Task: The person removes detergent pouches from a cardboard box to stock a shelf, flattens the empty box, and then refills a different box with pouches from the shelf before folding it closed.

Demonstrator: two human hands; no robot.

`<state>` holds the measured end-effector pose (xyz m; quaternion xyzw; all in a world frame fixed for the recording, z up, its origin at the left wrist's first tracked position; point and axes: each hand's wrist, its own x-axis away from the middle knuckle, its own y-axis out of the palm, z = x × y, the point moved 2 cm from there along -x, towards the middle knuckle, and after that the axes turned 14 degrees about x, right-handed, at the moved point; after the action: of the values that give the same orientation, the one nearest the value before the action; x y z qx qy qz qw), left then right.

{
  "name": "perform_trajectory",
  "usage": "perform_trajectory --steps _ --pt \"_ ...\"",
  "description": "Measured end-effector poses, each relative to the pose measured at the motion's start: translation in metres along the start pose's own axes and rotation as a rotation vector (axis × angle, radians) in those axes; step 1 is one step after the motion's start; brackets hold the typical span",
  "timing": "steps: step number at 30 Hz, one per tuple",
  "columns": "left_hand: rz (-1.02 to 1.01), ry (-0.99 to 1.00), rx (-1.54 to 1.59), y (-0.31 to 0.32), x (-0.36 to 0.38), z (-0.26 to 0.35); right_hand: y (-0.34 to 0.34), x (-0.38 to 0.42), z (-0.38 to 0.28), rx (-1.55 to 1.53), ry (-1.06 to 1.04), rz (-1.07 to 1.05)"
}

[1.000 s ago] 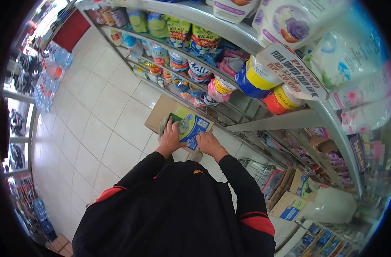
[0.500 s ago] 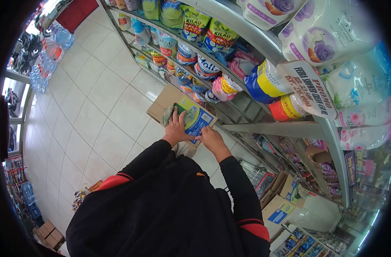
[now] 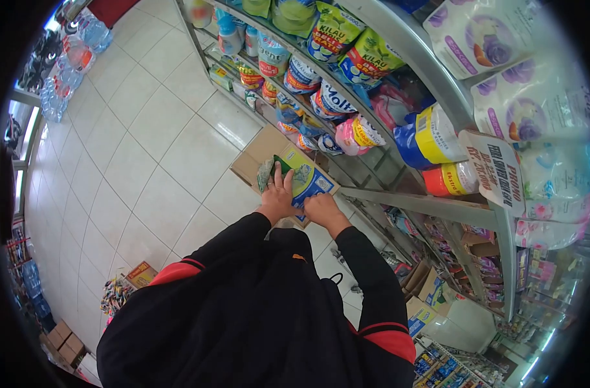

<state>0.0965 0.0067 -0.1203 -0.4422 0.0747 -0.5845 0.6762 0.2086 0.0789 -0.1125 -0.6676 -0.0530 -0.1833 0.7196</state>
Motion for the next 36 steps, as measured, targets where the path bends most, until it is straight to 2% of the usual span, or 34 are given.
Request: perform_trajectory --steps 2,3,5,6,8,9,11,12,14,15,17,18,20,21,23,24,26,30,32,33,35,36 --pt "-0.023 0.023 0.022 0.001 -0.001 -0.005 -0.005 0.006 0.002 -0.083 -0.041 0.163" --pt "-0.018 0.019 0.02 -0.001 0.0 -0.006 -0.003 0.007 0.001 -0.082 -0.046 0.168" --pt "-0.03 0.053 -0.054 -0.006 0.0 -0.004 0.001 0.013 0.004 -0.265 0.144 0.311" --pt "-0.027 0.049 -0.057 -0.008 -0.001 -0.005 0.002 0.017 0.002 -0.267 0.14 0.314" --pt "-0.053 0.049 -0.006 -0.012 -0.006 -0.007 0.003 0.027 0.007 -0.449 0.407 0.473" --pt "-0.056 0.046 -0.011 -0.009 -0.005 -0.006 0.008 0.032 0.002 -0.455 0.407 0.474" --pt "-0.048 0.057 -0.085 -0.003 -0.007 -0.004 0.025 0.039 -0.004 -0.609 0.652 0.554" --pt "-0.054 0.061 -0.091 -0.001 -0.007 -0.001 0.029 0.043 -0.01 -0.613 0.662 0.555" --pt "-0.07 0.032 -0.104 0.001 -0.005 0.002 0.046 0.05 -0.018 -1.209 0.922 0.543" --pt "-0.077 0.036 -0.116 0.002 -0.003 0.002 0.045 0.053 -0.018 -1.219 0.932 0.549" --pt "-0.077 0.006 -0.117 0.001 -0.001 0.002 0.047 0.056 -0.013 -1.478 0.823 0.298" --pt "-0.08 0.015 -0.13 0.003 -0.001 0.001 0.037 0.058 -0.011 -1.485 0.83 0.311" --pt "-0.063 0.03 -0.115 0.005 -0.001 -0.003 0.01 0.057 -0.004 -0.942 0.705 0.185" --pt "-0.071 0.018 -0.101 0.004 -0.001 0.0 0.005 0.054 -0.004 -0.946 0.71 0.197" --pt "-0.051 0.025 -0.11 0.01 -0.002 -0.002 -0.006 0.044 -0.01 -0.401 0.715 0.242" --pt "-0.03 0.023 -0.109 0.009 -0.001 0.0 -0.006 0.041 -0.011 -0.405 0.723 0.248" --pt "-0.051 0.003 -0.1 0.005 0.0 0.001 -0.003 0.034 -0.013 -0.219 0.695 0.113" --pt "-0.051 -0.02 -0.101 0.006 0.002 0.004 0.021 0.044 -0.016 -0.376 0.733 0.29" --pt "-0.052 -0.029 -0.089 0.005 -0.001 0.004 0.029 0.053 -0.019 -0.853 0.918 0.465" --pt "-0.052 -0.04 -0.073 0.005 -0.002 0.003 0.039 0.054 -0.023 -0.859 0.919 0.466" --pt "-0.041 -0.041 -0.085 0.004 -0.005 0.004 0.06 0.06 -0.029 -1.101 0.979 0.901" --pt "-0.028 -0.039 -0.092 0.005 -0.006 0.005 0.056 0.065 -0.031 -1.102 0.987 0.903"
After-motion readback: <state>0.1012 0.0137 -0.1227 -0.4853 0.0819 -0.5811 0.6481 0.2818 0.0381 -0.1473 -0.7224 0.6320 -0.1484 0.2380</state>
